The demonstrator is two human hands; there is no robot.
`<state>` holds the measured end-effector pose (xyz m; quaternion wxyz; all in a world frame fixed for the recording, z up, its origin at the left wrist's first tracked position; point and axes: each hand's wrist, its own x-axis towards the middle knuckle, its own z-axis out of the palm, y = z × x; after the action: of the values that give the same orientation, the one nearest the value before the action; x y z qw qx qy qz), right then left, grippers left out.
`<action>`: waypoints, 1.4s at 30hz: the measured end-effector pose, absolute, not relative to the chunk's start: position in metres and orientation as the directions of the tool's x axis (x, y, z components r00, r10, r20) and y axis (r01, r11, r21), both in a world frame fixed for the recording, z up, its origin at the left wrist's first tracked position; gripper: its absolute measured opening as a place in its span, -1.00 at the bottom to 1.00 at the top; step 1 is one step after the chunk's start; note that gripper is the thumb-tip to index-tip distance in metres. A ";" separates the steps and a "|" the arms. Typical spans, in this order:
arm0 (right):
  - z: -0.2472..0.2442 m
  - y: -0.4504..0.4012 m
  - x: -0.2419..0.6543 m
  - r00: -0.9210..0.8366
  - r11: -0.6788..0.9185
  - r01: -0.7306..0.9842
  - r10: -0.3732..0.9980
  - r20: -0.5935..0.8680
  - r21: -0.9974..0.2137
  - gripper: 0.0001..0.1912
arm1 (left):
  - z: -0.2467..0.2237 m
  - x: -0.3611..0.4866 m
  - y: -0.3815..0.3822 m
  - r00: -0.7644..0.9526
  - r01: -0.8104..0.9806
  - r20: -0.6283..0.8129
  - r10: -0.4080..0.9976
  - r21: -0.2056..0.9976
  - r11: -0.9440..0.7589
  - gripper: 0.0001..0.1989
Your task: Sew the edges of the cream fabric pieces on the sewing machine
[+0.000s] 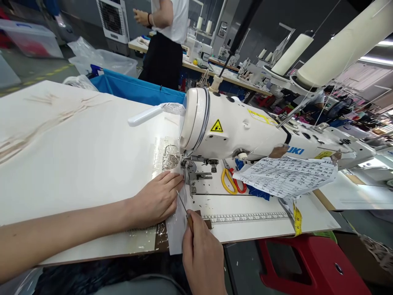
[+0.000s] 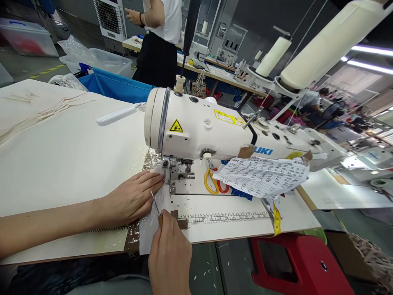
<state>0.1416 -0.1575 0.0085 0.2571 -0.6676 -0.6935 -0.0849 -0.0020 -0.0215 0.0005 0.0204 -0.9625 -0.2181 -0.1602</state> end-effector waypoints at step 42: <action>0.012 -0.156 0.144 0.121 0.072 0.857 0.934 0.336 -0.510 -0.61 | 0.001 0.001 -0.011 0.861 0.447 0.289 0.419 -0.038 -0.894 -0.62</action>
<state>0.1438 -0.1564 0.0118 0.3168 -0.6784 -0.6601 0.0606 0.0010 -0.0107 0.0007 0.0521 -0.9632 -0.2248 -0.1380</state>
